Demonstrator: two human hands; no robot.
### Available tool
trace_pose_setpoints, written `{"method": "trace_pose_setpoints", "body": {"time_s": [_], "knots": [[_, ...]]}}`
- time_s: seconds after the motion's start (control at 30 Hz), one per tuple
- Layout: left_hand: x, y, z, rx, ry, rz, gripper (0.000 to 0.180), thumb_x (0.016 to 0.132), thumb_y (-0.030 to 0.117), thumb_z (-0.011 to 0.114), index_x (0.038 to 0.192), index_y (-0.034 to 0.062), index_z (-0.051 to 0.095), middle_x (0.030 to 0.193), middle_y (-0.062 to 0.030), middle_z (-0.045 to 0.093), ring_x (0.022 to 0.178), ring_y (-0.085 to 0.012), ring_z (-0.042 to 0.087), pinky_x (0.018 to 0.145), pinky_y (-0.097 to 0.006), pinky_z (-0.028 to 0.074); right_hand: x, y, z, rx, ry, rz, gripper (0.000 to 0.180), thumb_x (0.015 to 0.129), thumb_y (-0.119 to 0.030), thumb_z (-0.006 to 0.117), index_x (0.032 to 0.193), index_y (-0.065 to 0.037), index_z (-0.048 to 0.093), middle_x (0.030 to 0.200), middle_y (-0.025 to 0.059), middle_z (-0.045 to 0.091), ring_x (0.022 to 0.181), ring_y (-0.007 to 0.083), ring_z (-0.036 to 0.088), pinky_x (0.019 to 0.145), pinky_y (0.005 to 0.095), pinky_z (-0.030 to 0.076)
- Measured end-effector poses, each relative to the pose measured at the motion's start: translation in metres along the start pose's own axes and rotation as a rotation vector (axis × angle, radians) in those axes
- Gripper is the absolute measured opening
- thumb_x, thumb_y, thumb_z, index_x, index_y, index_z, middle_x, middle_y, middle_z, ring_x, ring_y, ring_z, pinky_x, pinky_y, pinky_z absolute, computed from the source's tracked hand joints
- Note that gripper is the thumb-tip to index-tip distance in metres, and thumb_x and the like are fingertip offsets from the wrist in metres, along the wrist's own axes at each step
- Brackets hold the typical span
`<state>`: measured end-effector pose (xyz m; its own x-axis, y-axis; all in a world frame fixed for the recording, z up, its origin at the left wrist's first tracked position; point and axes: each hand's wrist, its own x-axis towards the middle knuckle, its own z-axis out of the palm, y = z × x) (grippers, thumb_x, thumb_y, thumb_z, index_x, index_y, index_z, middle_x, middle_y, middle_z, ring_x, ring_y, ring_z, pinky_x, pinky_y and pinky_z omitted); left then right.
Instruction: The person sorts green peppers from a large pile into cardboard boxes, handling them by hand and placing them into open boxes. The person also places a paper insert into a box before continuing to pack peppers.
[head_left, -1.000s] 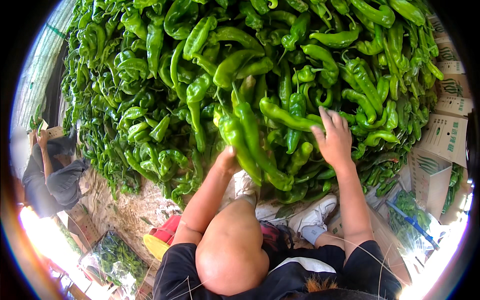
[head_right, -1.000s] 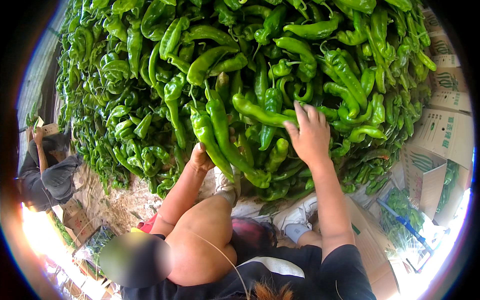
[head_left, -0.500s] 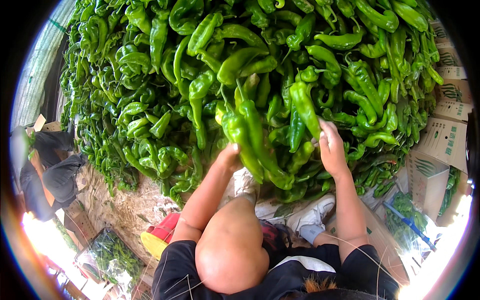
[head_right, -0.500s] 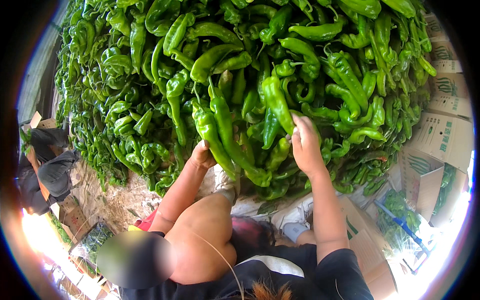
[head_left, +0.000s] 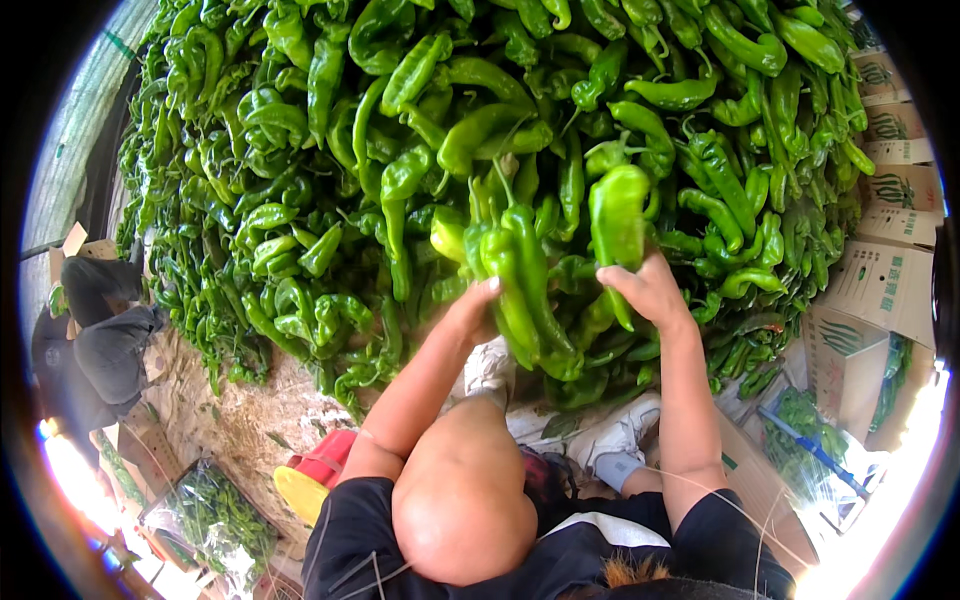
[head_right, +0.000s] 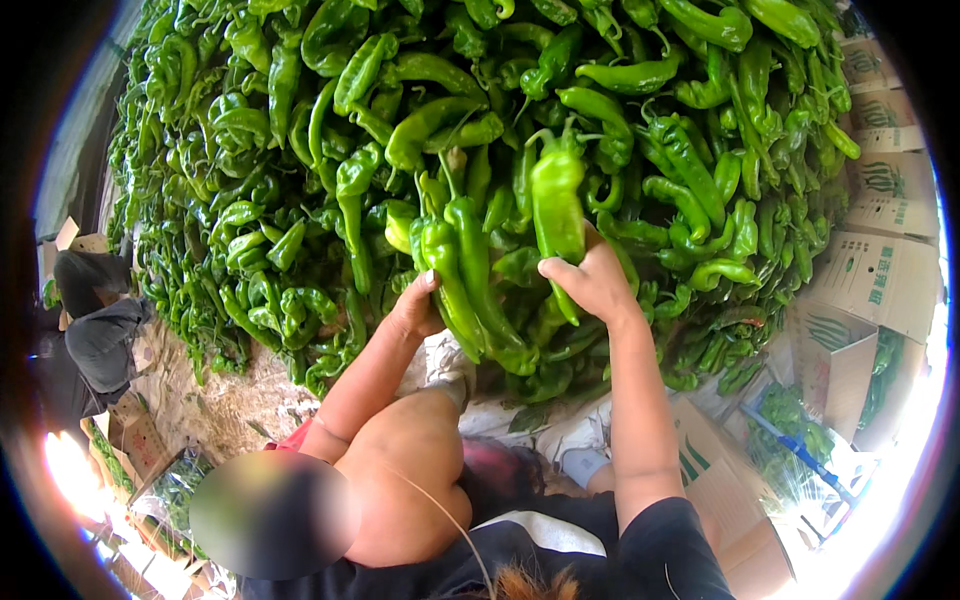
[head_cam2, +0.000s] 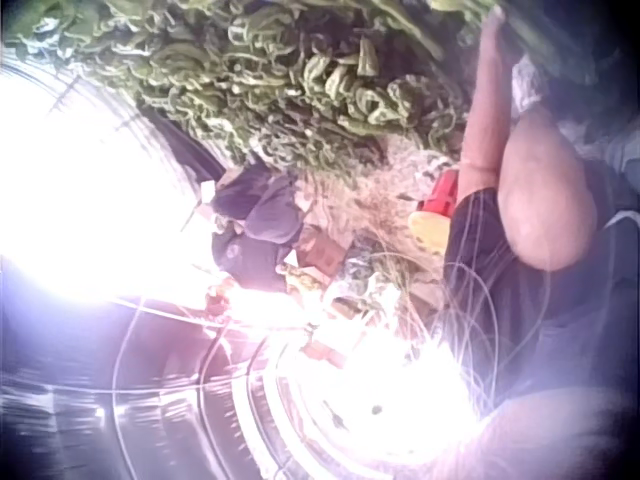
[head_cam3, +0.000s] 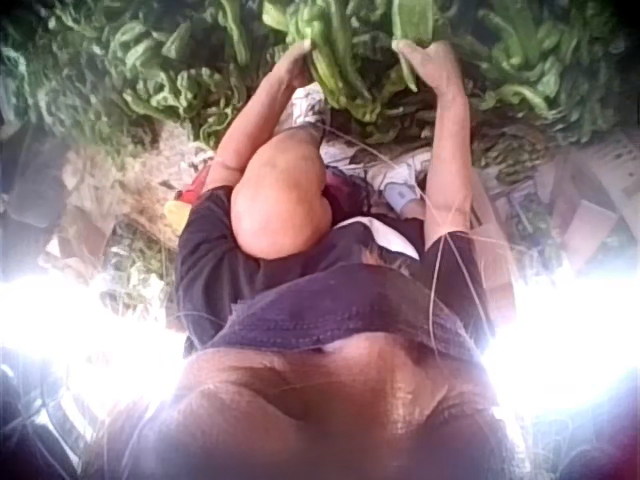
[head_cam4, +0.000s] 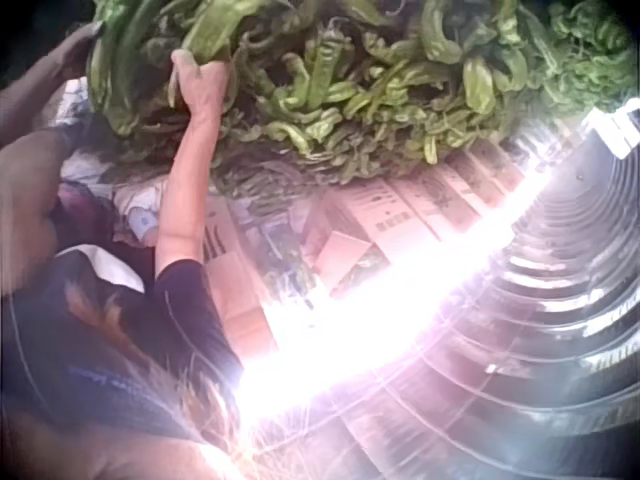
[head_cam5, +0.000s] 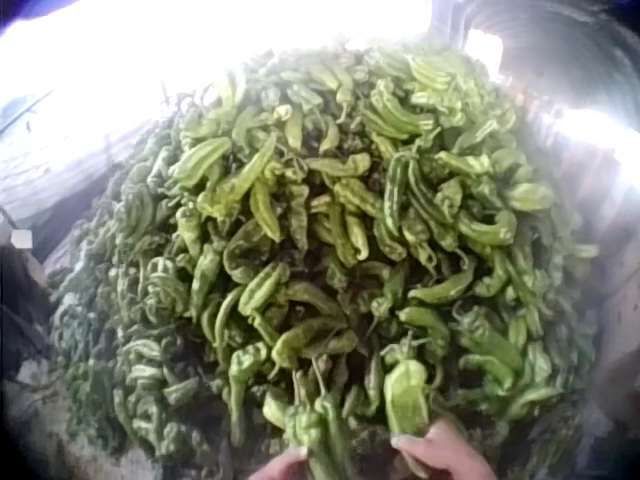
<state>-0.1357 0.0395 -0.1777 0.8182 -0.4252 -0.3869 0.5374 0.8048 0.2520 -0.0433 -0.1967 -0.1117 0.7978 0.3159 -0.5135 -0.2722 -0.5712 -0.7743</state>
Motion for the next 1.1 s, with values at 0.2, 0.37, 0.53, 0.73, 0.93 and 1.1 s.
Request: {"method": "trace_pose_setpoints", "body": {"time_s": [0.2, 0.37, 0.53, 0.73, 0.93, 1.1], "knots": [[0.001, -0.002, 0.002, 0.129, -0.05, -0.022, 0.085, 0.074, 0.039, 0.079, 0.14, 0.0042, 0.038, 0.131, -0.0179, 0.051, 0.118, -0.0327, 0.054, 0.098, -0.049, 0.048, -0.045, -0.036, 0.013, -0.215, -0.121, -0.189, 0.051, 0.082, -0.024, 0.071, 0.122, 0.003, 0.055, 0.115, 0.0161, 0.065, 0.105, 0.0266, 0.062, 0.094, 0.0362, 0.046], [0.004, -0.011, 0.02, 0.027, -0.109, 0.003, 0.084, 0.074, 0.041, 0.078, 0.139, 0.0046, 0.039, 0.13, -0.0162, 0.053, 0.116, -0.0312, 0.056, 0.098, -0.05, 0.049, -0.063, -0.043, 0.007, 0.29, -0.132, -0.102, 0.056, 0.083, -0.018, 0.07, 0.131, 0.005, 0.05, 0.125, 0.0152, 0.061, 0.11, 0.0212, 0.058, 0.098, 0.0329, 0.044], [0.012, -0.025, 0.063, 0.333, -0.044, 0.187, 0.073, 0.085, 0.036, 0.072, 0.141, 0.0038, 0.037, 0.132, -0.0132, 0.053, 0.118, -0.0255, 0.055, 0.1, -0.044, 0.047, -0.079, -0.055, 0.031, -0.122, 0.137, -0.257, 0.112, 0.067, -0.031, 0.085, 0.15, 0.002, 0.018, 0.14, 0.0243, 0.042, 0.128, 0.0352, 0.047, 0.106, 0.042, 0.04], [-0.021, -0.023, 0.163, 0.248, -0.238, 0.144, 0.085, 0.077, 0.035, 0.079, 0.143, 0.0038, 0.035, 0.136, -0.0125, 0.05, 0.125, -0.027, 0.051, 0.107, -0.042, 0.042, -0.137, -0.083, -0.007, -0.269, 0.412, -0.482, 0.132, 0.053, -0.026, 0.093, 0.153, -0.004, 0.009, 0.138, 0.0233, 0.043, 0.127, 0.0403, 0.045, 0.104, 0.0435, 0.043], [-0.048, -0.06, 0.31, 0.624, -0.637, 0.066, 0.083, 0.074, 0.027, 0.083, 0.139, -0.0017, 0.04, 0.133, -0.0138, 0.053, 0.123, -0.0249, 0.051, 0.104, -0.04, 0.041, -0.285, -0.095, -0.065, 0.097, 0.609, -0.476, 0.077, 0.062, -0.025, 0.093, 0.125, -0.004, 0.054, 0.119, 0.0094, 0.061, 0.106, 0.0214, 0.061, 0.092, 0.0356, 0.05], [-0.084, -0.161, 0.406, 0.774, -1.045, -0.271, 0.101, 0.076, 0.014, 0.08, 0.147, -0.0013, 0.011, 0.144, -0.0152, 0.034, 0.135, -0.0245, 0.034, 0.113, -0.04, 0.028, -0.437, -0.049, -0.084, 0.456, 0.933, -0.462, 0.091, 0.06, -0.027, 0.094, 0.134, -0.003, 0.047, 0.124, 0.0074, 0.058, 0.111, 0.0201, 0.058, 0.095, 0.0374, 0.049]]}}
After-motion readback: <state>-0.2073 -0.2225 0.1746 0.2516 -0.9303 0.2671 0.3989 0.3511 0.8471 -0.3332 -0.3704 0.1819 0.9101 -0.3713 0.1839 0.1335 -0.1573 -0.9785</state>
